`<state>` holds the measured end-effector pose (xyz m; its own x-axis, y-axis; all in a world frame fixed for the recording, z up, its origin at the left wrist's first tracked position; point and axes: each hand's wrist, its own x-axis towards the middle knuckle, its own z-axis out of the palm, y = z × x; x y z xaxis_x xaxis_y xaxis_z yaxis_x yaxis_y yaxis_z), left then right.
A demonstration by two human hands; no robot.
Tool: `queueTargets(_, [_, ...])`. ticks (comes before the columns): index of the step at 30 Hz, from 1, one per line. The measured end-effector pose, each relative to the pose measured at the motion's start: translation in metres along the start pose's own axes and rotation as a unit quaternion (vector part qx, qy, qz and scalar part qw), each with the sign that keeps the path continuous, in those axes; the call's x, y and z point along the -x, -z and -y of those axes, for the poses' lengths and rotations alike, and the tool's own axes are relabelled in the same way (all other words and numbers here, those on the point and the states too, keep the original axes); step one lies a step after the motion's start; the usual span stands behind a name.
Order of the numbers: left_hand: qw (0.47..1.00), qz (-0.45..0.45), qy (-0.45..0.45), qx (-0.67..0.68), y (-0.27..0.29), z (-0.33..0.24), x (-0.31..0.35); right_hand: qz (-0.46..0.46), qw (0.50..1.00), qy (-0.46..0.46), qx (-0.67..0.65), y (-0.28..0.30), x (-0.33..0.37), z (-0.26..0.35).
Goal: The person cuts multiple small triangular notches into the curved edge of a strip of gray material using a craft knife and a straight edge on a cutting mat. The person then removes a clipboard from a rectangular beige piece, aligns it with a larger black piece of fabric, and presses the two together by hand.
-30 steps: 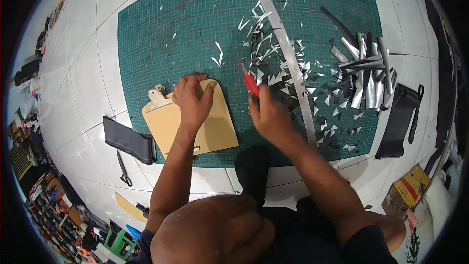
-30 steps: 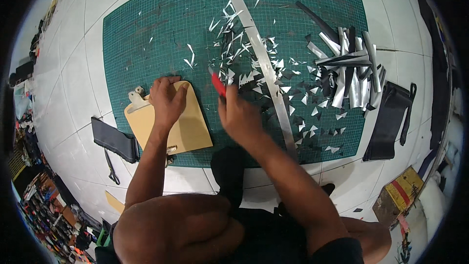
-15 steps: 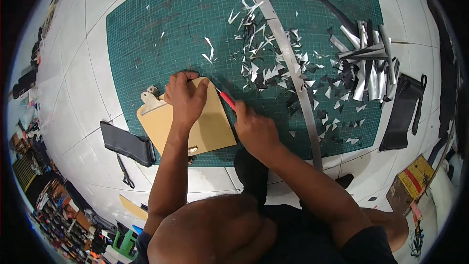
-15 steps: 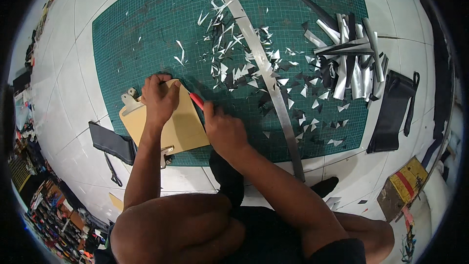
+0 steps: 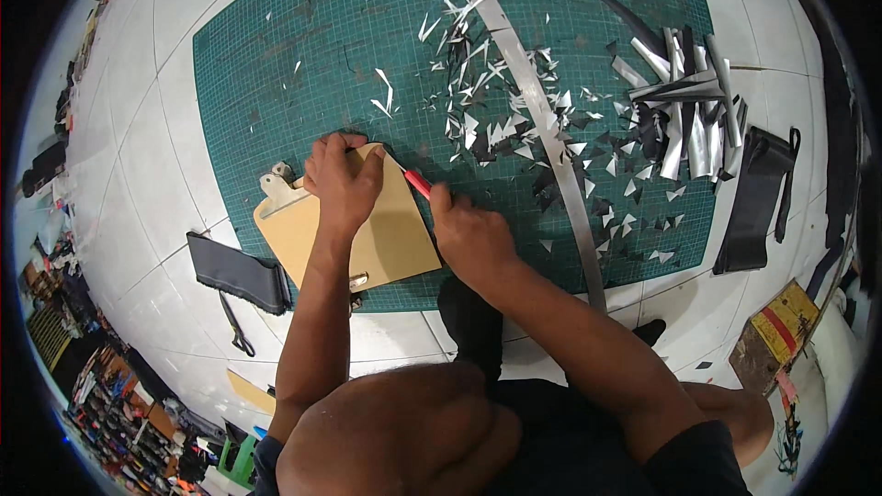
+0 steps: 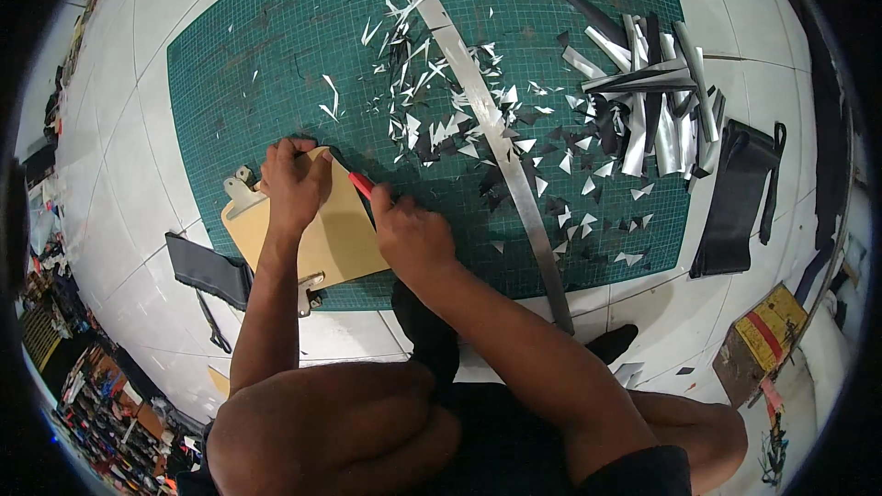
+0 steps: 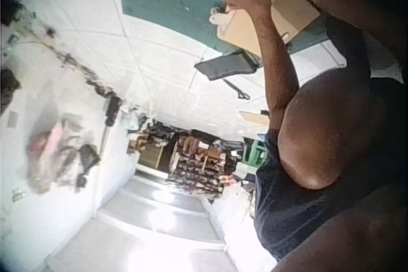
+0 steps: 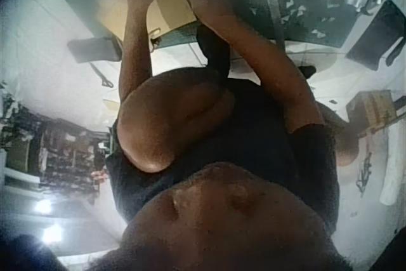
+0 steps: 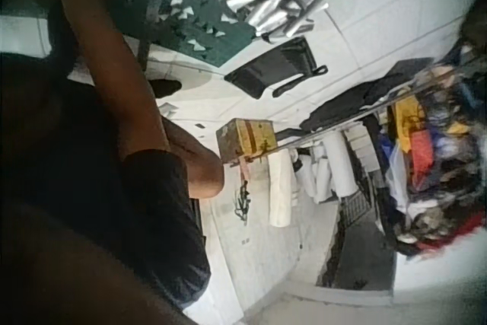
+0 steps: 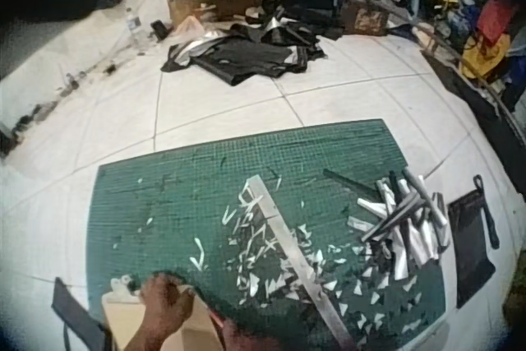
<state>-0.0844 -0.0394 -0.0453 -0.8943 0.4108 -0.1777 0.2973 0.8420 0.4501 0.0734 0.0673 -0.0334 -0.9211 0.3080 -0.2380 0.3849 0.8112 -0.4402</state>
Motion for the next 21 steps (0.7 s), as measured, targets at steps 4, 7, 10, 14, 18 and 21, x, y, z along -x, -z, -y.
queueTargets(4, [1.000, 0.004, -0.010, -0.005, 0.001, 0.002, -0.001, 0.022, 1.000, 0.005, -0.009, 0.002, -0.006, 0.000])
queueTargets(7, [0.999, -0.021, -0.042, -0.005, -0.004, 0.008, 0.002, 0.037, 0.999, -0.027, -0.019, 0.005, -0.009, 0.009])
queueTargets(10, [0.999, -0.018, -0.029, -0.004, -0.005, 0.004, 0.001, 0.039, 0.998, -0.036, -0.034, 0.003, -0.012, 0.007])
queueTargets(14, [0.999, -0.029, -0.029, -0.010, -0.006, 0.002, 0.002, 0.062, 0.997, -0.033, -0.032, 0.011, -0.002, 0.000])
queueTargets(18, [0.999, -0.021, -0.025, -0.014, -0.005, 0.011, -0.002, 0.081, 0.995, -0.028, -0.043, 0.018, 0.000, -0.002])
queueTargets(21, [0.999, -0.020, -0.022, -0.015, -0.008, 0.005, -0.004, 0.077, 0.995, -0.023, -0.060, 0.017, -0.002, -0.009])
